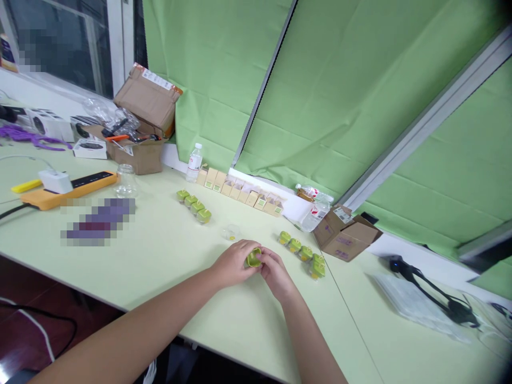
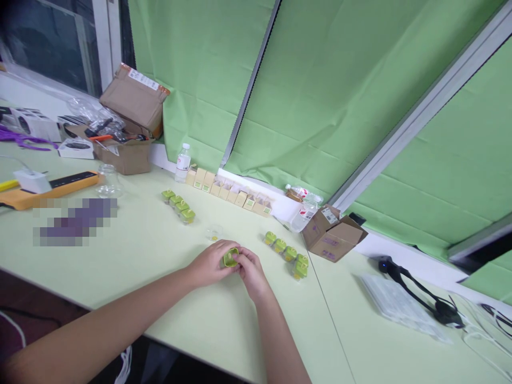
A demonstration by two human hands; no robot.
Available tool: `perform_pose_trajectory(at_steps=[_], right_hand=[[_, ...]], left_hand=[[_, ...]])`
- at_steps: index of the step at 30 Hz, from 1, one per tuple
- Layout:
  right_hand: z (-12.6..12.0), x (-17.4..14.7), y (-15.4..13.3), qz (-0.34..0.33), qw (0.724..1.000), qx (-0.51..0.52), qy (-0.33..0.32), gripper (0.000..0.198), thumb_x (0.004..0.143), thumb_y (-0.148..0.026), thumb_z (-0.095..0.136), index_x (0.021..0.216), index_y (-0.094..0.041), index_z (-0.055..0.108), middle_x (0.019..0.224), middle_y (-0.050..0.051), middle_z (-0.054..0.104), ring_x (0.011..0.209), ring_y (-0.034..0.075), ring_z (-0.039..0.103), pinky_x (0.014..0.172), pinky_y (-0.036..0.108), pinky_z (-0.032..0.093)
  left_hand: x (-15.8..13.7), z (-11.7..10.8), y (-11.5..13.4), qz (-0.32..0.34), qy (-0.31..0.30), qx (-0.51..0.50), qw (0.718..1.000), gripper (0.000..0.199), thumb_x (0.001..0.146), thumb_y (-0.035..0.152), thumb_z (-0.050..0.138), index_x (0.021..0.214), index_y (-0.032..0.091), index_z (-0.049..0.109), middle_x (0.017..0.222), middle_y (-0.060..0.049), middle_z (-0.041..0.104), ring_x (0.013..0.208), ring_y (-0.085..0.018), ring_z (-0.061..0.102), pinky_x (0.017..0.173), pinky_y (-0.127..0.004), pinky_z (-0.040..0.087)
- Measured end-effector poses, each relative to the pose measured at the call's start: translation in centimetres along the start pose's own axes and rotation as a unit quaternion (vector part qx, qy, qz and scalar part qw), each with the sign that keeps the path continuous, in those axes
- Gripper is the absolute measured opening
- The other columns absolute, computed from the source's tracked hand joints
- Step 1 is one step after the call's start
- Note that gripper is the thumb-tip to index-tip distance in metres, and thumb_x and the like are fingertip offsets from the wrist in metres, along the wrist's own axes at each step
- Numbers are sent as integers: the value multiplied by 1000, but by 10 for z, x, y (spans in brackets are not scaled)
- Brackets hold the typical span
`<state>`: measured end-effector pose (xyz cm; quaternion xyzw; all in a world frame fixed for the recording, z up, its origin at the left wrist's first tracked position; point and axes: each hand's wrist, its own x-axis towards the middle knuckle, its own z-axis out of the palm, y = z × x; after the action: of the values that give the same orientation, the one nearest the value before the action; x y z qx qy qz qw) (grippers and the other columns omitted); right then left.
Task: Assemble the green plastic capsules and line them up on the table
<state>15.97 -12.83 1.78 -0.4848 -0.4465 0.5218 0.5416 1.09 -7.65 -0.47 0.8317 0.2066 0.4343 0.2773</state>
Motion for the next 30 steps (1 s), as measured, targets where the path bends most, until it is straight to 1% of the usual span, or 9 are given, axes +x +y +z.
perform_pose_trajectory(at_steps=[3,6,9,12,16,20,23,27,30], right_hand=[[-3,1,-1,-15,999,-3,46,20,75,-38,65,81,-19,66,72,1,60,63,15,53,57,26,43],[-9,5,-1,-52,985,-66,152,18,74,-35,64,82,-19,64,61,-4,52,52,12,47,50,24,38],[-19,9,2,-78,953,-149,251,21,71,-33,65,88,-20,63,63,-4,52,52,12,47,52,26,40],[-30,14,11,-114,902,-279,311,33,68,-30,64,99,-20,65,90,5,65,75,20,60,67,32,49],[-37,20,27,-106,877,-397,250,54,70,-31,65,122,-19,60,128,12,61,112,30,59,82,38,52],[-35,22,35,-114,867,-448,186,47,74,-25,59,120,-20,62,118,11,68,109,29,62,93,42,48],[-32,23,33,-117,878,-421,196,34,79,-32,58,111,-20,64,103,9,71,95,27,65,88,43,50],[-27,22,24,-81,939,-274,194,38,79,-50,63,102,-20,64,91,8,70,83,25,66,77,39,53],[-21,19,17,-62,969,-171,166,44,73,-54,71,100,-20,63,94,7,70,84,24,66,72,35,54]], left_hand=[[0,1,-4,-10,9,18,1000,46,80,15,62,124,24,51,121,-7,63,115,-24,57,99,-40,47],[0,1,-7,-18,13,41,999,49,79,12,59,125,23,49,121,-7,62,114,-24,57,99,-41,46],[0,0,-9,-22,19,57,998,54,75,5,54,126,23,48,124,-7,59,115,-24,55,101,-41,45],[0,0,-10,-26,21,67,997,59,72,0,51,126,23,47,124,-7,58,116,-24,54,101,-41,44],[-1,1,-10,-34,15,68,997,61,71,-1,50,126,24,47,123,-6,58,116,-24,53,101,-40,44],[-1,1,-10,-40,11,69,997,59,71,0,51,125,24,48,123,-6,57,115,-24,53,100,-40,44],[0,2,-11,-41,9,75,996,58,72,1,51,125,24,47,123,-7,57,116,-24,53,101,-40,44],[0,1,-11,-45,8,87,995,56,73,2,51,125,23,47,120,-7,58,114,-25,53,100,-41,44],[0,1,-11,-53,10,95,994,55,73,3,52,124,23,47,119,-8,58,112,-25,54,98,-41,45]])
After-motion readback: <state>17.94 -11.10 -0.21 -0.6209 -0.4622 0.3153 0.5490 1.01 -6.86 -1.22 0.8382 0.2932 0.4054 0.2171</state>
